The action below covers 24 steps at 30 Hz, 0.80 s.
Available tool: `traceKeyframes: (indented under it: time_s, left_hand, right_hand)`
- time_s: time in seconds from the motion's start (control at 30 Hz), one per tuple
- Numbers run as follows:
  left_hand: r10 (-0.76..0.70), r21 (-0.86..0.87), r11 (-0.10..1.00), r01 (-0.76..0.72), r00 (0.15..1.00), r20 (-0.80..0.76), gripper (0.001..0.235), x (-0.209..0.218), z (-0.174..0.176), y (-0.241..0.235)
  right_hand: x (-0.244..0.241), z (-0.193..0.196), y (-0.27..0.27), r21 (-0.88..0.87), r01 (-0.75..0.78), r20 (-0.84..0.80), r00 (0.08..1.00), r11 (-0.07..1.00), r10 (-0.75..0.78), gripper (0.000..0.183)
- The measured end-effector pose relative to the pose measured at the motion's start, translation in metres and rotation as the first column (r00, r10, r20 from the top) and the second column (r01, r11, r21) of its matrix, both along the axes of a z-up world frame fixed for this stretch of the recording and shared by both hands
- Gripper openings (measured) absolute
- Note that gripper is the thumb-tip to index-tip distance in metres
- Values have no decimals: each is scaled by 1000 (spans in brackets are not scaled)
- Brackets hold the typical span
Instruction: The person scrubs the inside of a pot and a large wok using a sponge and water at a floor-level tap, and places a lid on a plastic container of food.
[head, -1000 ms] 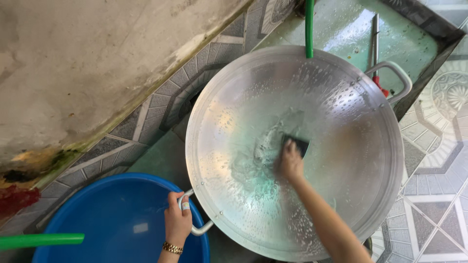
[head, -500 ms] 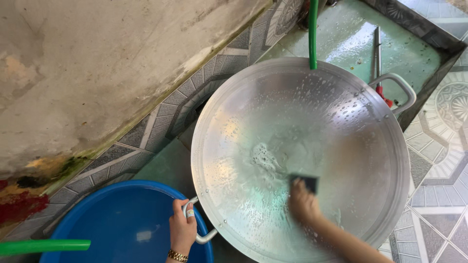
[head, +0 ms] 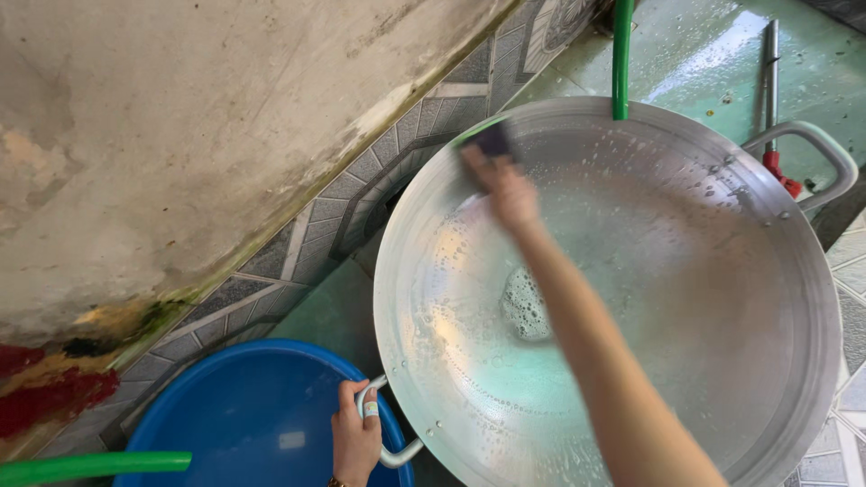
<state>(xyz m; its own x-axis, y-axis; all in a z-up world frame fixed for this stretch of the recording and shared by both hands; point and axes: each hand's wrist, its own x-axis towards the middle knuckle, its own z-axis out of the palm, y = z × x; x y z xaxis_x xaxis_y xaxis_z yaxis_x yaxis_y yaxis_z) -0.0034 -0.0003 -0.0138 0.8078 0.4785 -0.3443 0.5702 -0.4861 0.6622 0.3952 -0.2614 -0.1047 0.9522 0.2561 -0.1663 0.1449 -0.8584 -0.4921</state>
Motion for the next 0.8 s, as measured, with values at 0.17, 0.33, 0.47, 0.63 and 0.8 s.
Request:
traceKeyframes:
  time_s: [0.17,0.33,0.47,0.63,0.8]
  left_hand:
    - [-5,-3,1000,5,993,122,20,-1,-6,0]
    - [11,0,1000,-11,996,-92,21,3,6,-1]
    - [-61,67,996,52,987,148,20,3,14,-5]
    - [-10,18,1000,12,994,-110,21,11,20,-7]
    - [-13,86,996,12,1000,8,23,6,13,-6]
  right_hand:
    - [-42,37,-216,-723,212,461,857,658,231,74]
    - [-204,9,-299,-858,376,499,773,350,391,72]
    - [-348,8,-231,-771,-146,22,967,620,255,80]
    - [-372,18,-30,-15,-89,-410,909,996,75,85]
    - [-323,55,102,221,131,-278,958,966,-67,80]
